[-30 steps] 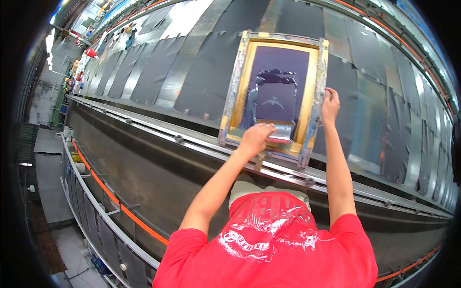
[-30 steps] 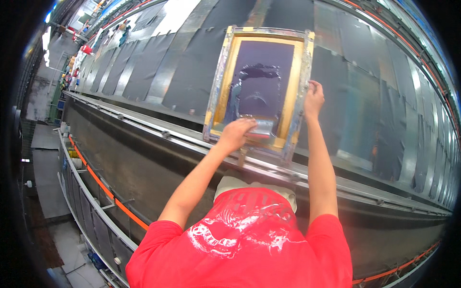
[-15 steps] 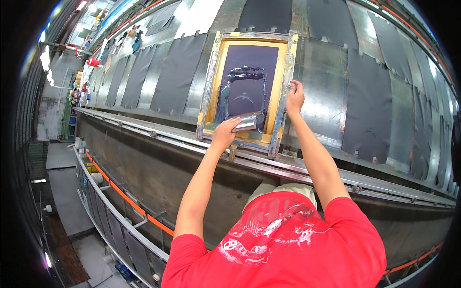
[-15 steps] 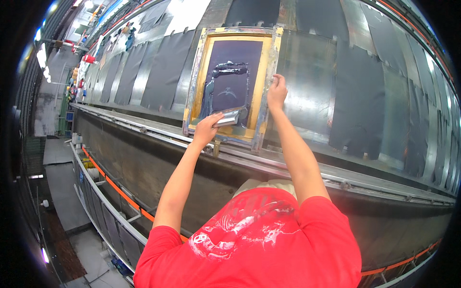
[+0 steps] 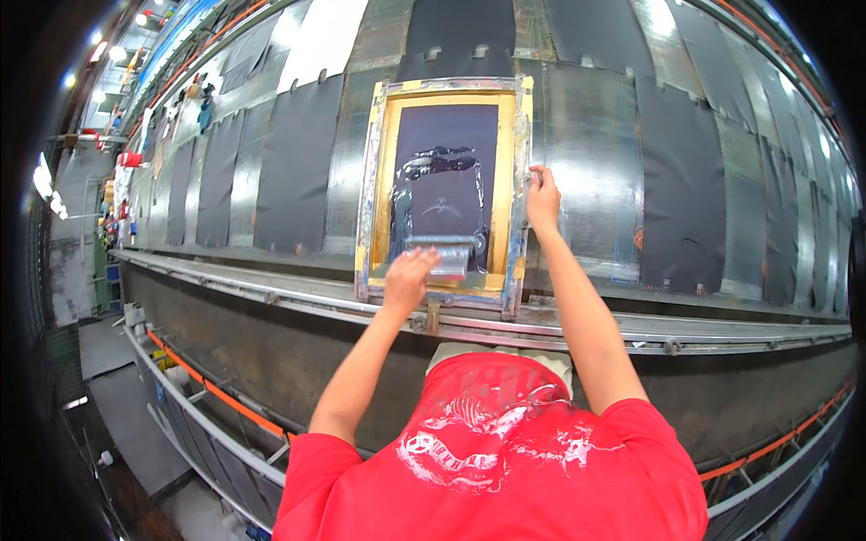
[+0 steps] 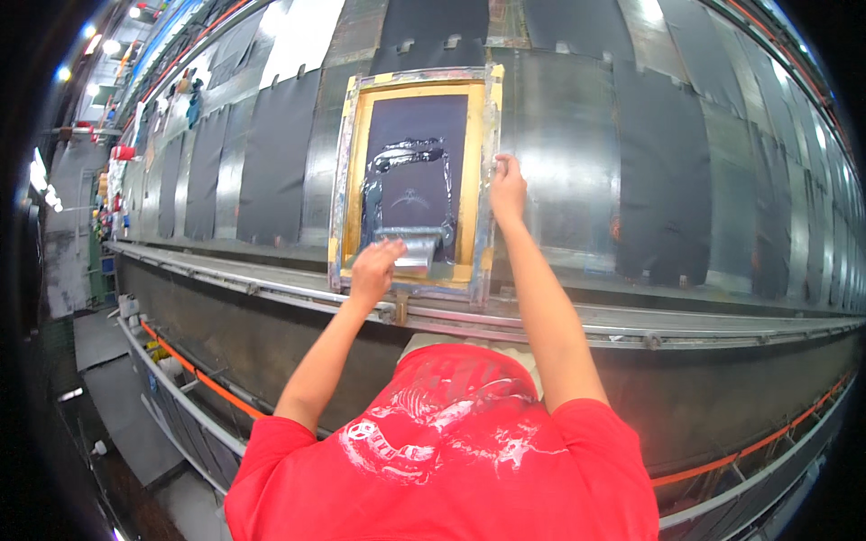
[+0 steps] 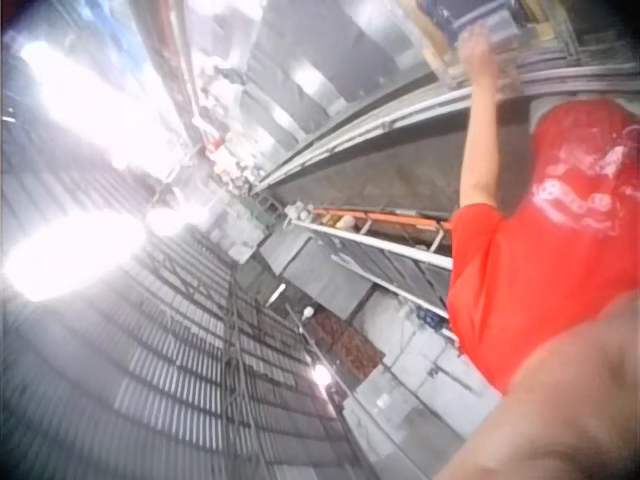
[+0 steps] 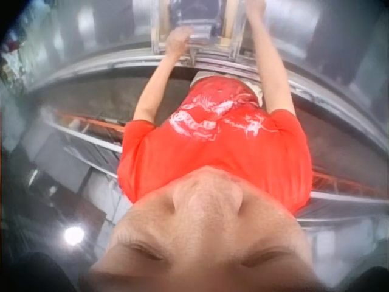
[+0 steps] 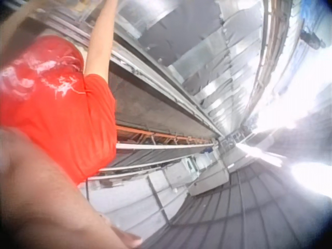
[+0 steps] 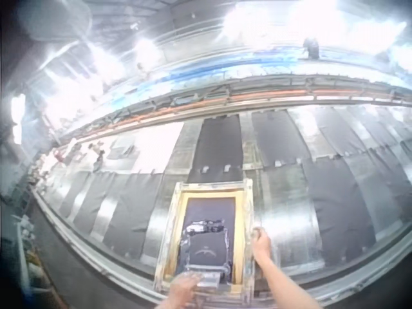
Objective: The person uses a squeegee to pull dark ink across a screen-printing frame mounted on a conveyor, repeatedly wiping the mesh to clear ink buildup. The person lifts the frame to reveal a printed graphic on the fabric below, then resumes squeegeeing.
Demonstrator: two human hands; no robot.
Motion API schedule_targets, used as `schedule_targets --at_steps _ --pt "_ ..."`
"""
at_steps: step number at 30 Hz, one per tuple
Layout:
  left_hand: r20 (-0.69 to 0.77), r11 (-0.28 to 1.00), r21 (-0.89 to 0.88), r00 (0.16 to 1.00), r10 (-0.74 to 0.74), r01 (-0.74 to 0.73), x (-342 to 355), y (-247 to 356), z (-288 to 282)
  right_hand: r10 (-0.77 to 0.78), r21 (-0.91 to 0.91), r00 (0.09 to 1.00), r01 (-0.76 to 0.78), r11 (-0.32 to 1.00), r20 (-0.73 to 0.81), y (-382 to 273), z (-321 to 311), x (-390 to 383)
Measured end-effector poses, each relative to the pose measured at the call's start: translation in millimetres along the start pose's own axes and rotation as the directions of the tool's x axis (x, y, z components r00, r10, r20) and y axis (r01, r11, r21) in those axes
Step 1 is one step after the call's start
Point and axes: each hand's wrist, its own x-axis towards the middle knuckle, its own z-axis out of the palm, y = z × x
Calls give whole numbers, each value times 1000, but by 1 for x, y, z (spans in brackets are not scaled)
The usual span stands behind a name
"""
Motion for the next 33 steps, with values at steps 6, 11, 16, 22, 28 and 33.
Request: schedule_targets --at_steps 6,11,16,22,28,33 --pt "119 979 -117 981 -151 165 152 -48 -43 63 -59 997 -65 996 -33 -14 -2 0" --pt "-145 999 -2 989 -32 32 130 -50 3 0 -51 997 -4 999 -81 -13 3 -7" --pt "-153 997 15 985 82 -80 43 -24 19 -1 -35 993 -3 999 -118 6 3 2" --pt "-233 981 -191 971 -55 10 118 -55 -3 -35 -52 993 29 998 -114 -3 11 -3" --pt "-137 998 48 990 -22 29 167 -59 2 -131 -42 977 125 991 -170 1 10 -3" --pt "-78 999 31 996 41 -39 78 -26 14 -30 -37 989 25 999 -146 7 4 5"
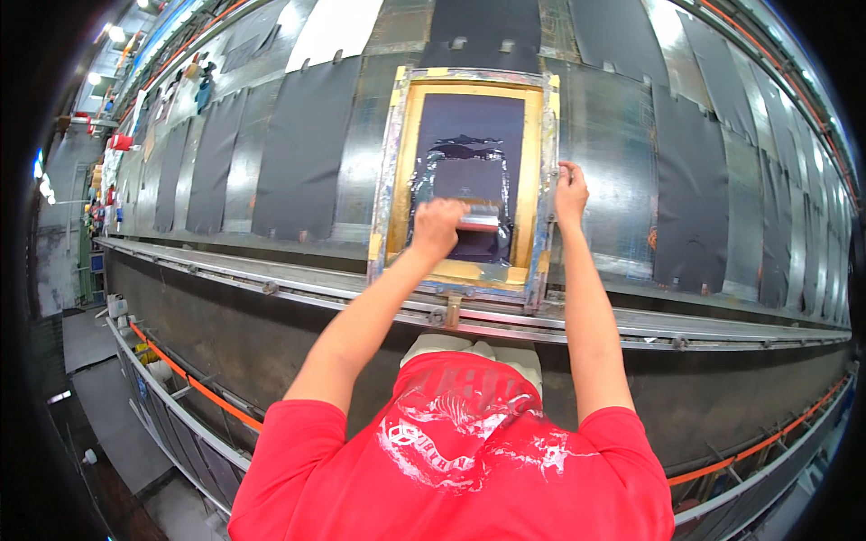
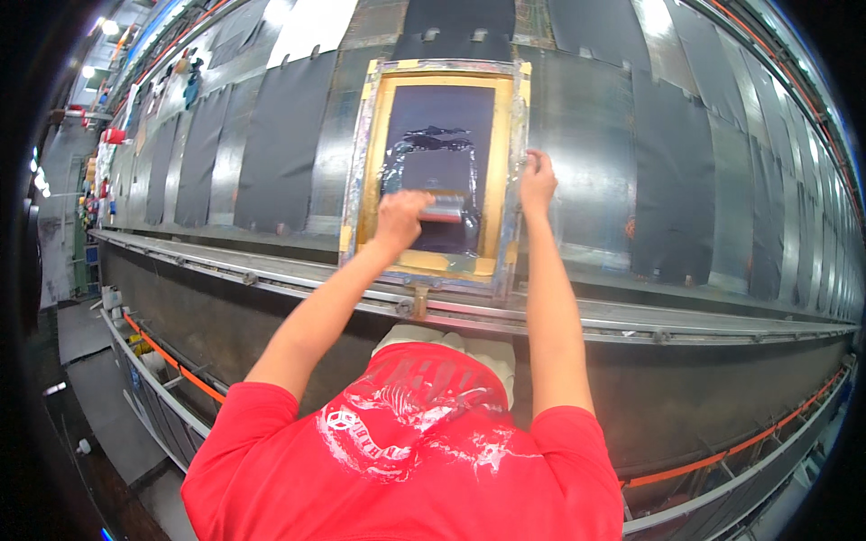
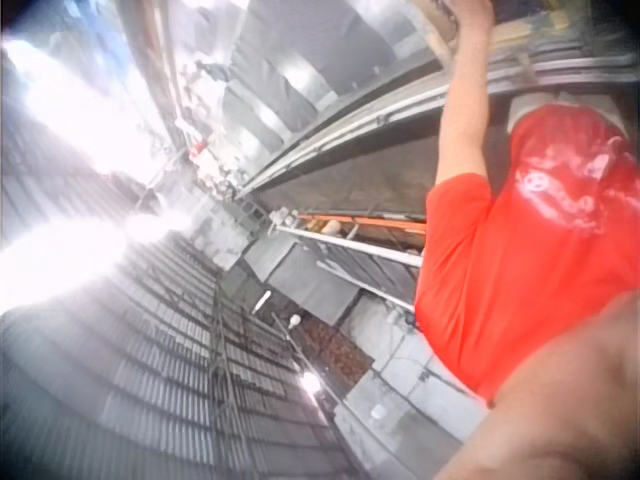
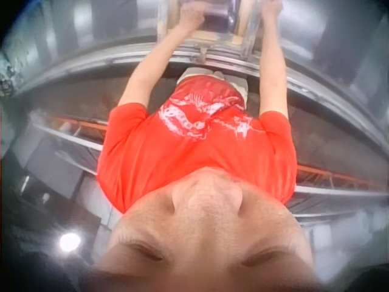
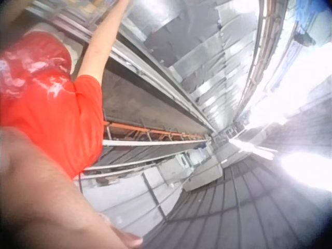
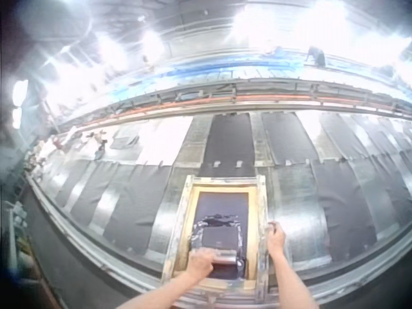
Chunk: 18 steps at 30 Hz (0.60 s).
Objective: The person uses a squeegee to pull dark ink across a screen-printing frame mounted on a conveyor, repeatedly wiping the mesh to clear ink buildup. The person lifts the frame to reveal a printed graphic on the fabric below, then resumes squeegeeing.
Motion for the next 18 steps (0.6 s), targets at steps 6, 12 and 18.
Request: schedule_targets --at_steps 6,12,18 --pt "-58 987 -146 997 54 -62 -68 13 -20 -4 65 999 2 998 38 32 10 42" --pt "-27 972 -236 999 17 -23 -99 -28 -71 -103 35 995 103 994 2 -81 32 -17" --pt "-6 984 -176 999 -38 37 -143 -185 -138 -85 186 995 73 980 58 -150 187 -110"
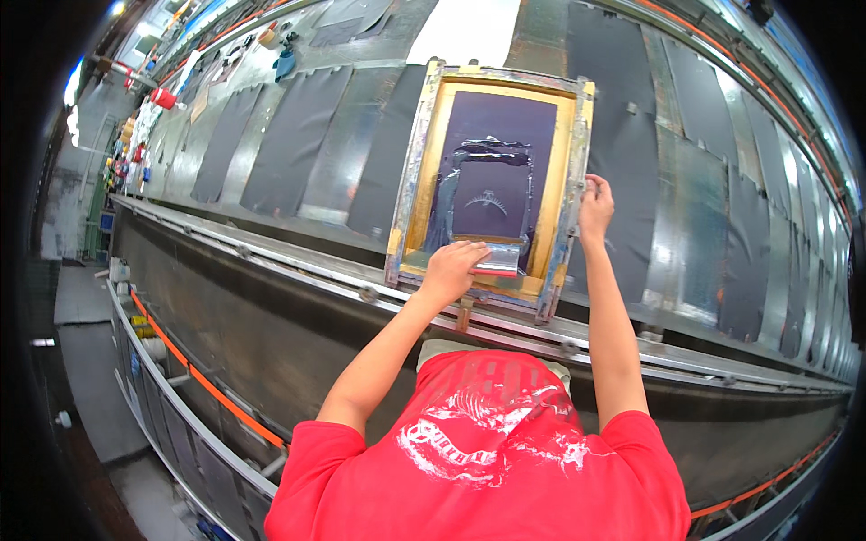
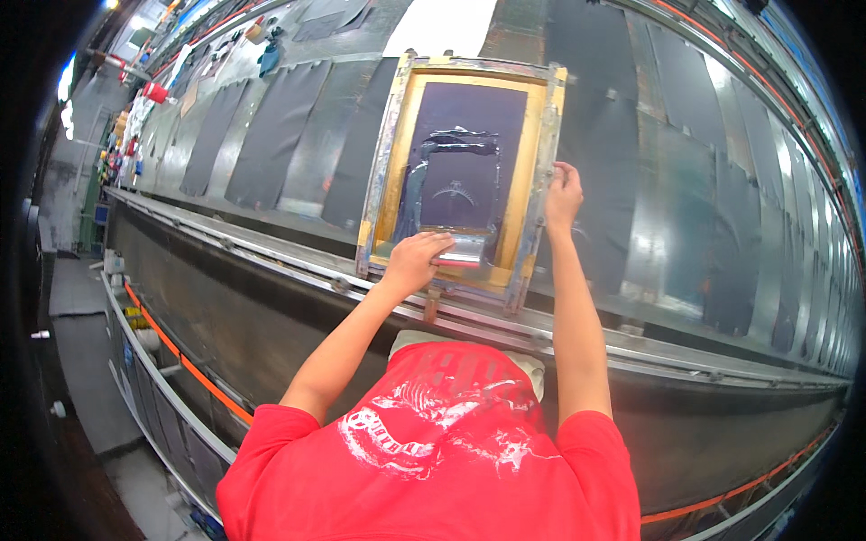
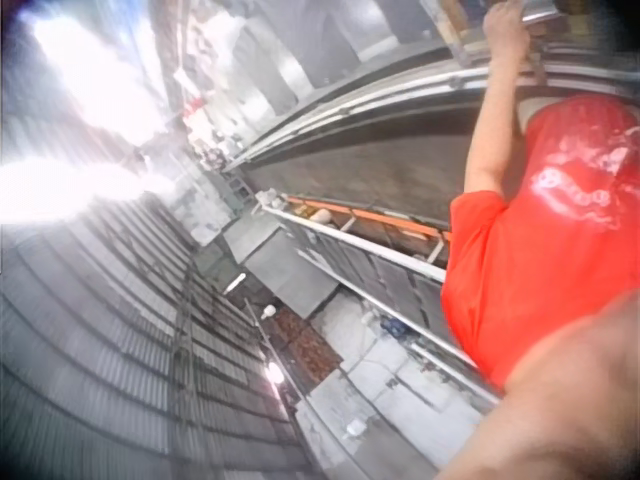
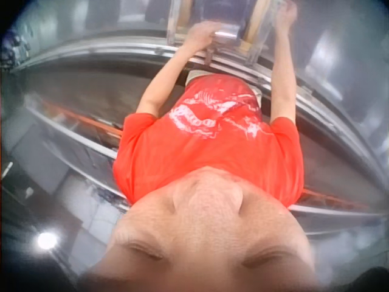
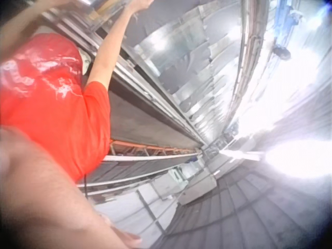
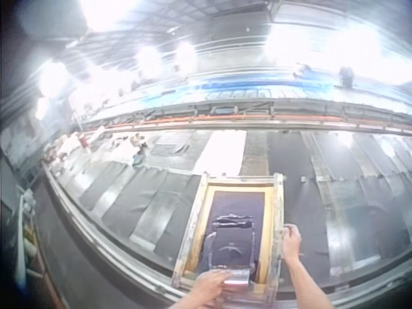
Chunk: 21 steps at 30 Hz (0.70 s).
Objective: The person uses a squeegee to pull dark ink across a screen-printing frame mounted on a conveyor, repeatedly wiping the mesh to clear ink buildup. The person lifts the frame to reveal a printed graphic on the fabric below, then resumes squeegeeing.
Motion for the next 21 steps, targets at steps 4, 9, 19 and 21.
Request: schedule_targets --at_steps 4,9,19,21 --pt "81 1000 1 997 -10 10 -25 -82 -49 37 -2 999 -37 999 -8 -15 88 -38" --pt "64 999 36 997 -41 39 -54 -140 -78 28 -87 999 -31 996 -40 -14 150 -62" --pt "101 995 90 994 36 -45 -111 -163 -74 21 -171 998 -30 985 -54 1 174 -68" --pt "55 993 118 998 12 -19 -90 -171 -67 61 -186 997 -69 980 -46 -11 172 -70"
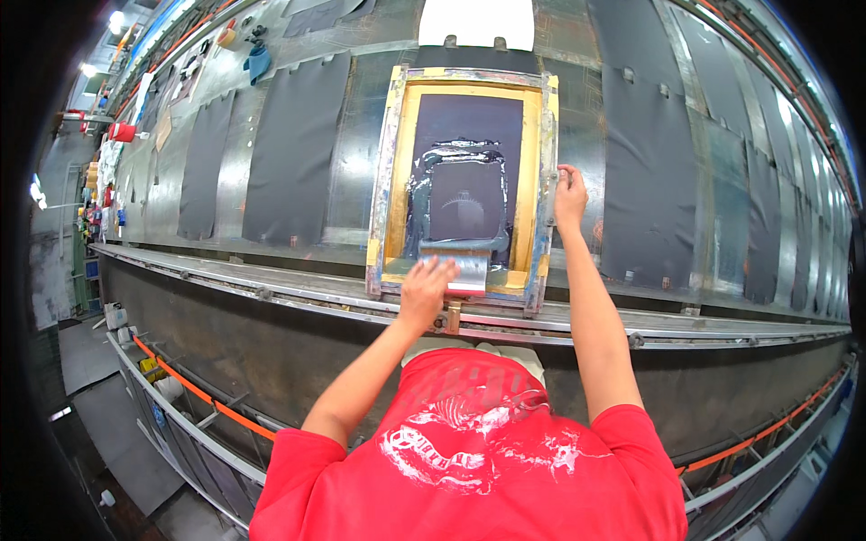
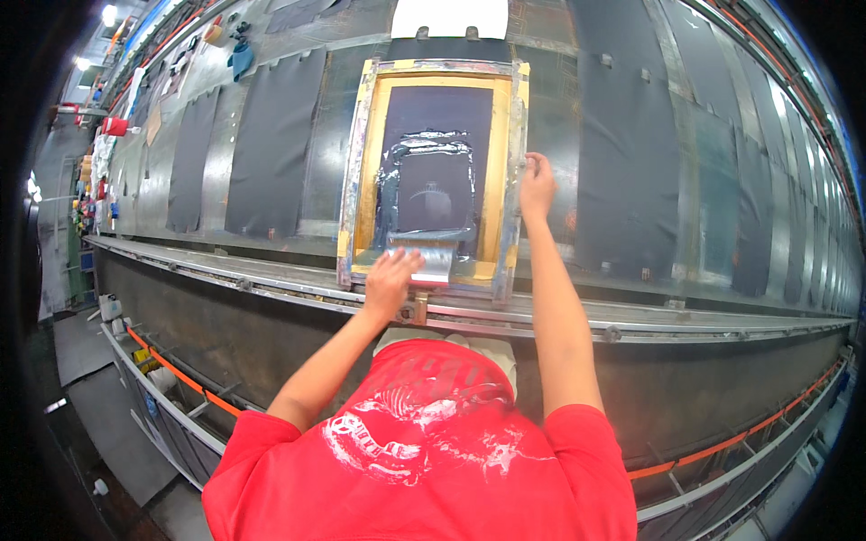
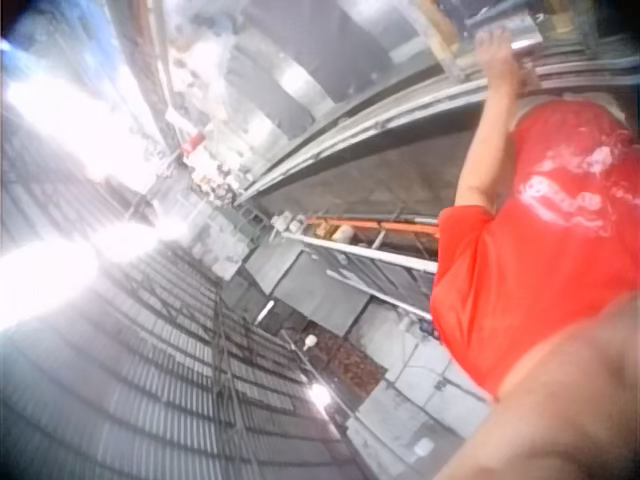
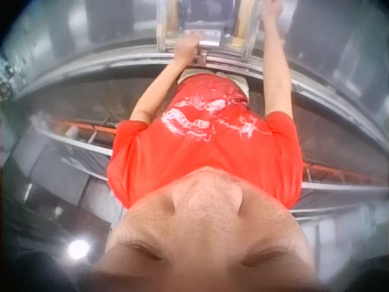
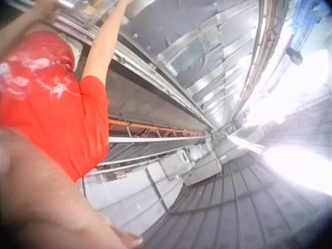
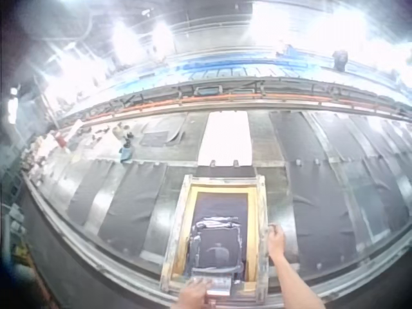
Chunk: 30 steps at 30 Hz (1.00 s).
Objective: The person uses a squeegee to pull dark ink across a screen-printing frame mounted on a conveyor, repeatedly wiping the mesh to clear ink buildup. The person lifts the frame to reveal a printed graphic on the fabric below, then resumes squeegeeing.
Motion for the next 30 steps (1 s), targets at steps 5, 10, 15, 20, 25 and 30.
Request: schedule_targets --at_steps 5,10,15,20,25,30 --pt "118 982 -92 981 -155 166 148 -41 -25 15 -8 1000 -15 1000 -10 1 -2 5" --pt "-49 999 -26 998 -39 38 195 -68 -23 16 -1 999 -16 1000 47 -7 3 -3" --pt "-73 999 40 997 26 -23 130 -34 8 54 108 998 -57 993 33 19 0 10" --pt "-124 996 -37 990 70 -76 96 -25 3 69 48 998 -69 996 8 17 1 12" --pt "-189 994 -79 979 -83 69 203 -61 -8 44 -23 998 -43 999 46 -4 0 2" --pt "-115 996 62 992 -57 64 218 -61 3 9 2 1000 -9 1000 25 12 2 6"
